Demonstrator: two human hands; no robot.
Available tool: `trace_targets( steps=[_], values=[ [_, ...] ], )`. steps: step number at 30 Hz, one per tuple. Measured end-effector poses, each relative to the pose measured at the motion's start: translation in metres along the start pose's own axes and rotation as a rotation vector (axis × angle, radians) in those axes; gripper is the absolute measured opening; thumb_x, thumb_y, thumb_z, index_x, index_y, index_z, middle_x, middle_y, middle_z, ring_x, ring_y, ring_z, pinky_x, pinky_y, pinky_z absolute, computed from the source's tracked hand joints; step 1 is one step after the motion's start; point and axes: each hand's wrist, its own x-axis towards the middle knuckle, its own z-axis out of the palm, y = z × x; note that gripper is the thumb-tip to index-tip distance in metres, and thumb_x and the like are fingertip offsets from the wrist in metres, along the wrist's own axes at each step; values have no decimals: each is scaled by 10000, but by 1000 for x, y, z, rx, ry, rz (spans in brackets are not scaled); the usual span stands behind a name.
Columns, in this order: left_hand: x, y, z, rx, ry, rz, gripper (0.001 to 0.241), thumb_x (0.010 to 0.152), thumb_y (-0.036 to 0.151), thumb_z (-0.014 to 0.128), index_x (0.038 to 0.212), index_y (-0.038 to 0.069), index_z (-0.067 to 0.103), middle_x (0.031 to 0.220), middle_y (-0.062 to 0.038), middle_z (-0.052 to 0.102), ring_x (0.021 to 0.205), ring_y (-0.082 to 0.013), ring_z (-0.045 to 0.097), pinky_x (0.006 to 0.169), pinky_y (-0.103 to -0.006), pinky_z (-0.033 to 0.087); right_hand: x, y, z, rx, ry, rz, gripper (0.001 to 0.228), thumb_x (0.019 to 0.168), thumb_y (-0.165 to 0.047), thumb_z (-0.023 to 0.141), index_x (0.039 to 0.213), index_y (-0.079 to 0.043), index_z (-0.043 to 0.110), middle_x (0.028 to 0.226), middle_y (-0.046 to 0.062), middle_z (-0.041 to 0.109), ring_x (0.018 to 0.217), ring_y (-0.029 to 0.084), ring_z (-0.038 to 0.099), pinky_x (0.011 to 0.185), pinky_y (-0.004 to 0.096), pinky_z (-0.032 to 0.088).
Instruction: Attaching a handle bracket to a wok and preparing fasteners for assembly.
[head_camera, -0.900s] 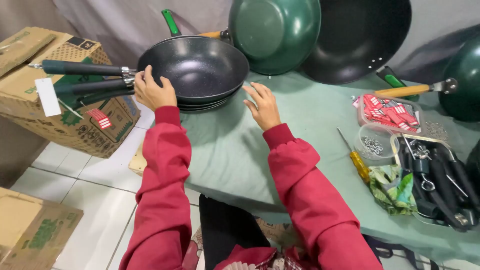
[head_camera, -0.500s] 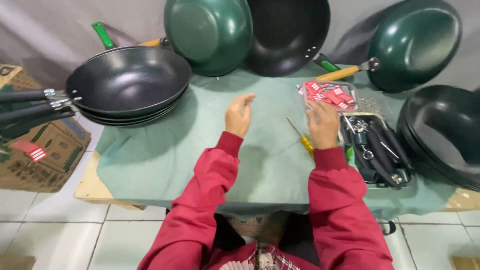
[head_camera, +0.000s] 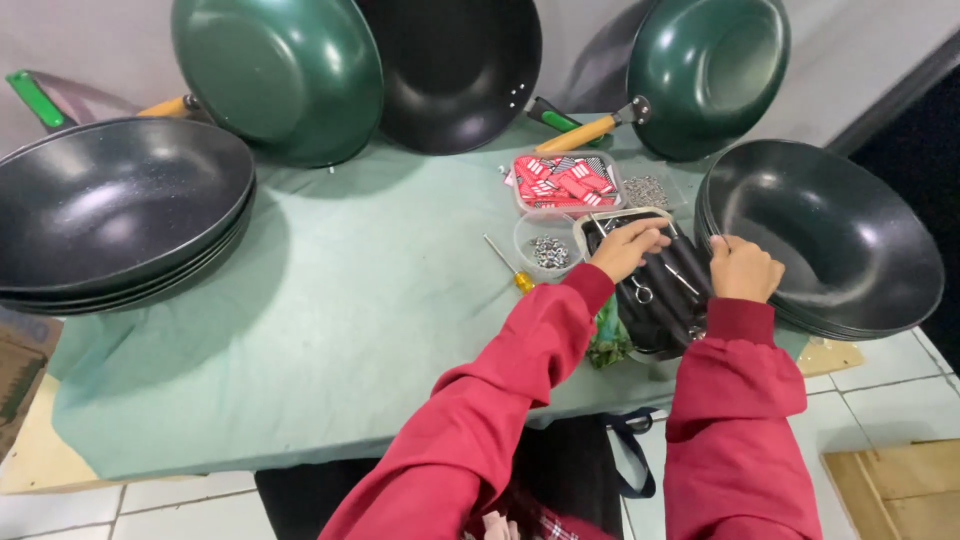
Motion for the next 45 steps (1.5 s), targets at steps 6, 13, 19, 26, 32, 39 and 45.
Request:
trace_targets(
  steps=[6,13,19,26,32,39,45],
  values=[
    [48,-35,38,-235,-35,-160,409,1092,388,516,1465,224,556,1312,-101,680,1326,-355,559,1027,-563,493,-3,-4,-22,42,-20,31,406,1118,-623,489,1065,-365,797,928,24,803,906,339,770,845,473,502],
    [49,-8,54,-361,-126,-254,594,1087,499,467,1576,167,406,1501,-169,523,1424,-397,449,1134,-591,397,-17,-7,-98,187,35,2,325,1141,-472,585,1164,-229,800,968,118,785,910,414,749,828,527,564],
    [62,-3,79,-443,-103,-305,684,1035,500,589,1563,114,386,1478,-177,529,1385,-405,482,1116,-639,390,-21,-8,-87,180,58,22,199,1022,-374,702,1188,-302,787,960,96,779,920,393,753,822,540,582],
    [33,53,86,-492,30,-255,734,946,453,695,1492,30,446,1564,-280,396,1386,-464,441,1002,-581,496,-15,7,-67,63,499,-197,113,1042,-399,721,1081,-299,759,805,-47,704,782,208,736,741,351,592],
    [-2,101,59,-248,207,-202,882,841,617,681,1520,119,418,1537,-186,444,1379,-382,474,1032,-515,514,-35,-72,-132,33,647,-365,84,1003,-352,754,1039,-283,722,766,-97,642,768,115,694,719,238,558],
    [-73,123,-34,-157,678,-91,743,809,298,734,1467,108,447,1322,-227,627,1264,-363,597,1051,-495,528,-71,-185,-177,227,664,-689,147,923,-113,640,989,-231,698,778,-53,598,782,145,654,722,269,532],
    [-148,101,-121,-429,900,86,825,846,136,731,1529,15,284,1223,-282,582,1002,-318,634,779,-480,568,-121,-289,-184,442,561,-910,319,812,-57,567,1063,-198,704,783,-31,615,764,170,657,694,293,519]
  ],
)
